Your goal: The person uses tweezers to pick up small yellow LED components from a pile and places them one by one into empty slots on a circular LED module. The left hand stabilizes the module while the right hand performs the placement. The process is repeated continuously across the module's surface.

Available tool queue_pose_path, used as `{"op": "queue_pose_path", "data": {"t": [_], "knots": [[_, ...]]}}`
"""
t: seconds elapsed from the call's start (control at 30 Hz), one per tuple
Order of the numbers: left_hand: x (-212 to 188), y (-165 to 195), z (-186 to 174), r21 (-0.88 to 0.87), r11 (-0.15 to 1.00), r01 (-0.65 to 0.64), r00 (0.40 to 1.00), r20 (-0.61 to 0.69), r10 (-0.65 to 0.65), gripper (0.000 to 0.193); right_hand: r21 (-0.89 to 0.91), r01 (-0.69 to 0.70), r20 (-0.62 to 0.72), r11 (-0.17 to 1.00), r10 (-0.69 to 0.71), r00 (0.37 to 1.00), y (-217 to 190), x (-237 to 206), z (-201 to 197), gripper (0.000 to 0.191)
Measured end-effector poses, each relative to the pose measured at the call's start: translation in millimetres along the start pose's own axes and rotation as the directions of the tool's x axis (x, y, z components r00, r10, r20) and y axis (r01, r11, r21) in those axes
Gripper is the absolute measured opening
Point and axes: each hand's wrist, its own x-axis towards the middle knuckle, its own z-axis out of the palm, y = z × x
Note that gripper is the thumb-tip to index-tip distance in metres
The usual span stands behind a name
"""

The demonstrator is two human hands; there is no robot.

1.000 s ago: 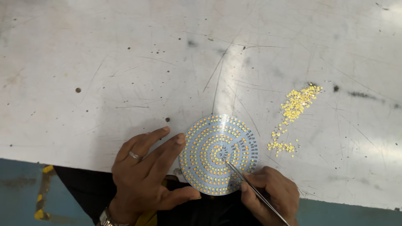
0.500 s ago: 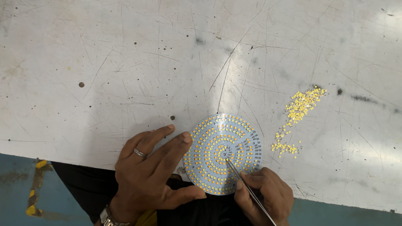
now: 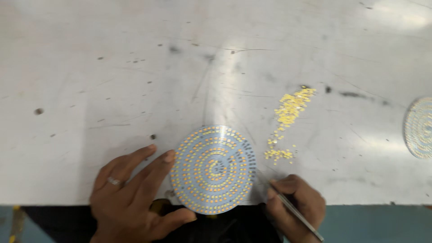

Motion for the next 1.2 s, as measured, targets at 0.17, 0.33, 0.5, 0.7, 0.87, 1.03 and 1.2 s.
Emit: {"op": "queue_pose_path", "data": {"t": [0.17, 0.33, 0.5, 0.7, 0.87, 1.03, 1.2], "knots": [[-3.5, -1.1, -0.7, 0.055, 0.998, -0.002, 0.999, 0.035, 0.0, 0.08, -0.118, -0.146, -0.102, 0.982, 0.135, 0.986, 16.9, -7.1, -22.3, 0.013], [-9.4, 0.2, -1.0, 0.052, 0.997, 0.05, 0.996, 0.077, -0.054, 0.078, -0.157, -0.118, -0.104, 0.981, 0.102, 0.989, 19.4, -6.8, -18.6, 0.014], [-9.8, -0.5, -1.3, 0.056, 0.997, 0.059, 0.994, 0.092, -0.064, 0.078, -0.164, -0.078, -0.095, 0.983, 0.063, 0.993, 18.5, -4.7, -17.4, 0.014], [-3.2, 0.9, -2.1, 0.042, 0.998, 0.036, 0.998, 0.045, -0.038, 0.079, -0.022, -0.093, -0.056, 0.995, 0.092, 0.994, 16.9, 0.1, -17.9, 0.012], [1.6, 1.3, -1.9, 0.007, 1.0, 0.022, 0.999, 0.036, -0.023, 0.083, 0.072, -0.012, 0.224, 0.997, -0.004, 0.975, 11.2, 22.0, -7.4, 0.015], [2.6, 3.0, -1.5, -0.004, 0.999, 0.04, 0.998, 0.041, -0.039, 0.085, 0.099, 0.129, 0.335, 0.987, -0.155, 0.929, 3.6, 42.2, 8.2, 0.018], [0.6, 4.0, -0.3, -0.017, 0.998, 0.053, 0.997, 0.048, -0.053, 0.085, 0.081, 0.167, 0.349, 0.983, -0.185, 0.919, -2.3, 45.0, 12.1, 0.018]]}}
